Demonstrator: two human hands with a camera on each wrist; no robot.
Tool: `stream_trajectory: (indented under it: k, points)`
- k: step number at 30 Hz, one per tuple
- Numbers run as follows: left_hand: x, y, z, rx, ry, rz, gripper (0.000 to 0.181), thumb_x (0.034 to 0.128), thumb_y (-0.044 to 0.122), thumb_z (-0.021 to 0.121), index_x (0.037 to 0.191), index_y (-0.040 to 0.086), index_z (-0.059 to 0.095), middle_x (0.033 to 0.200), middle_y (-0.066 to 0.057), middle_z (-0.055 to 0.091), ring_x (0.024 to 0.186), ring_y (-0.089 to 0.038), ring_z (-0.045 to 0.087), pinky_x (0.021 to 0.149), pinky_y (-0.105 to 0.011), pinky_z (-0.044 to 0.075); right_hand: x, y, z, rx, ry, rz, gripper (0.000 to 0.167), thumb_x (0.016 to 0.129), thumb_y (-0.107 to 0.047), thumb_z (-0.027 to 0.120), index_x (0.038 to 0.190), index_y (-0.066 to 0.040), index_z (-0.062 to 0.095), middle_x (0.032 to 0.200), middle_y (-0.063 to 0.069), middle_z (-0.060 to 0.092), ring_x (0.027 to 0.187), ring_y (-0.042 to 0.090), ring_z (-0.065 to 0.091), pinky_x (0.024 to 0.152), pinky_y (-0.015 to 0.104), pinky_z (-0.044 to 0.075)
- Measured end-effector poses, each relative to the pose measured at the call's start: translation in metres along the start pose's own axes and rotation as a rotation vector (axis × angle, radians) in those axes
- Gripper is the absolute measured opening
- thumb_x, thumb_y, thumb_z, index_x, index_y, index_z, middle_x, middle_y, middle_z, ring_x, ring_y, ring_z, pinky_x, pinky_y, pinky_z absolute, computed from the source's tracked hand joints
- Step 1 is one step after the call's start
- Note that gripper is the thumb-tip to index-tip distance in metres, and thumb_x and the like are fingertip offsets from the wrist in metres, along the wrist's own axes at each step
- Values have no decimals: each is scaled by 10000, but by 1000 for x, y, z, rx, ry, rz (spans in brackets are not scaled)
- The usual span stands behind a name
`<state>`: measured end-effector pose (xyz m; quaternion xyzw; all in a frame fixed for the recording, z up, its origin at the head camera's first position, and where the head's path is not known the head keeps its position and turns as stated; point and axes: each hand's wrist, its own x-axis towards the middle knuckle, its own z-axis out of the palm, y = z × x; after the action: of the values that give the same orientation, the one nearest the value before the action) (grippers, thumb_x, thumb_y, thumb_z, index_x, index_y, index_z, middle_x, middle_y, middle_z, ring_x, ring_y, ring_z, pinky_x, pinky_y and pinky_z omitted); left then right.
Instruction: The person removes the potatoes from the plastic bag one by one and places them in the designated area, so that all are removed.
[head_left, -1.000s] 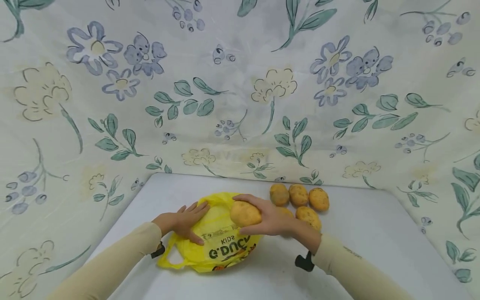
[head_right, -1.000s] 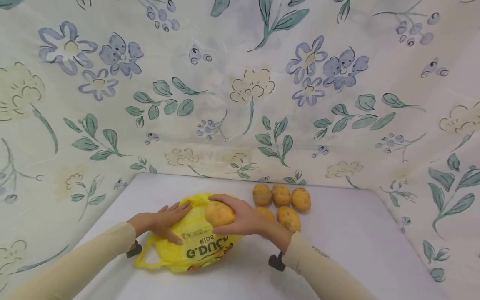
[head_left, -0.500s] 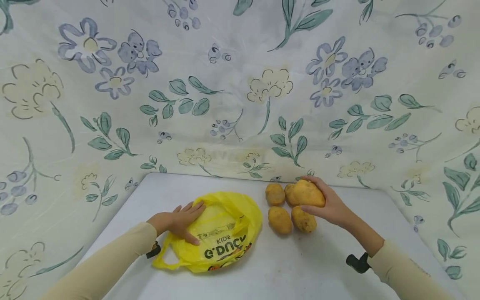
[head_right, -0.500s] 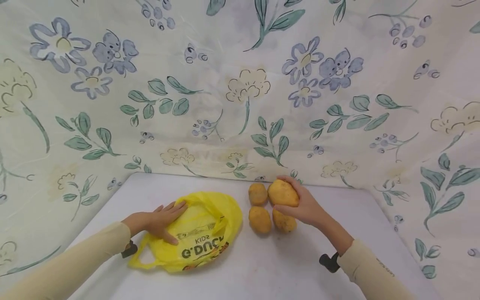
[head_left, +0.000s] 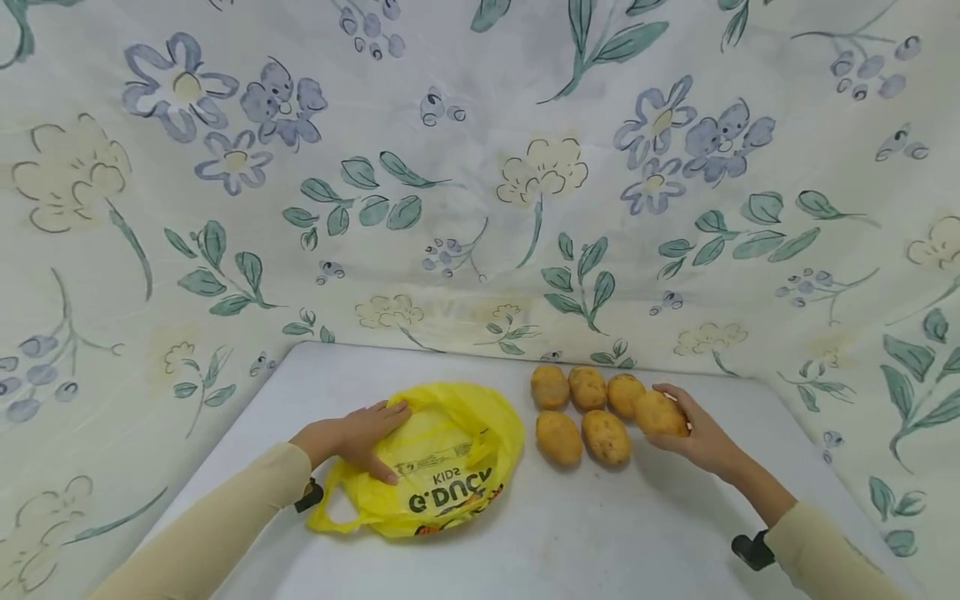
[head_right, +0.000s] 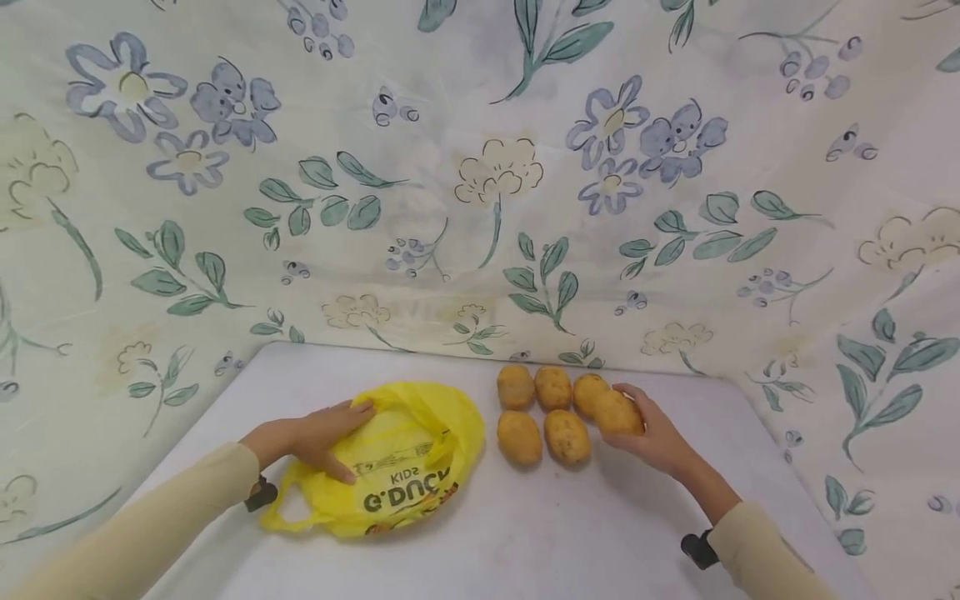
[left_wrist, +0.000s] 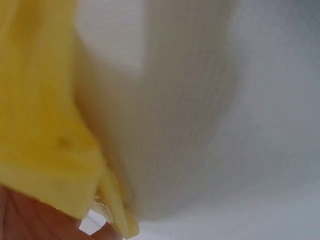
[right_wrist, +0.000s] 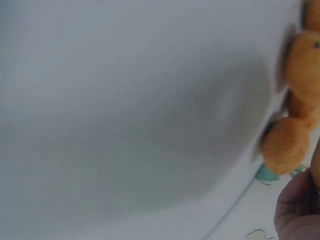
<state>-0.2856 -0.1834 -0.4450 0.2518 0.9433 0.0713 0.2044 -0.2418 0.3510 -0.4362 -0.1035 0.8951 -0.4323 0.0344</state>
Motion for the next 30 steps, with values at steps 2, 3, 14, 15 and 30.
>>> stream_trajectory:
  k: [2, 3, 14, 15, 30]
  points:
    - [1, -1, -1, 24, 46, 4, 1135, 698, 660, 778, 1542, 59, 314, 1636, -203, 168, 1486, -461, 152, 1175, -645, 184, -3, 8, 1, -38, -24, 34, 825, 866, -277, 749, 1518, -131, 265, 1391, 265, 455, 1142, 323, 534, 856, 381, 506]
    - [1, -1, -1, 30, 68, 5, 1123, 685, 666, 783, 1526, 61, 350, 1623, -217, 185, 1472, -463, 169, 1166, -651, 196, -4, 11, 3, -50, -39, 46, 831, 861, -292, 755, 1517, -129, 272, 1381, 264, 464, 1146, 328, 534, 860, 391, 506]
    - [3, -13, -2, -1, 228, 12, 1100, 689, 597, 822, 1531, 86, 332, 1387, -205, 385, 1200, -358, 398, 1048, -555, 389, -1, 27, 20, -124, -50, 145, 893, 831, -422, 764, 1530, -148, 281, 1437, 265, 413, 1237, 402, 494, 951, 545, 485]
    - [3, -14, -2, -28, 230, 9, 1087, 701, 577, 825, 1531, 84, 324, 1389, -204, 395, 1206, -357, 412, 1056, -556, 395, 0, 27, 21, -127, -47, 153, 900, 826, -435, 768, 1530, -151, 284, 1440, 262, 414, 1239, 401, 494, 956, 547, 482]
    - [13, -10, -9, -157, 279, 21, 776, 777, 493, 808, 1316, 57, 457, 1266, -213, 404, 1062, -298, 519, 996, -484, 486, 2, 25, 6, -77, -1, 154, 862, 842, -440, 760, 1501, -89, 329, 1422, 244, 461, 1202, 372, 536, 887, 454, 523]
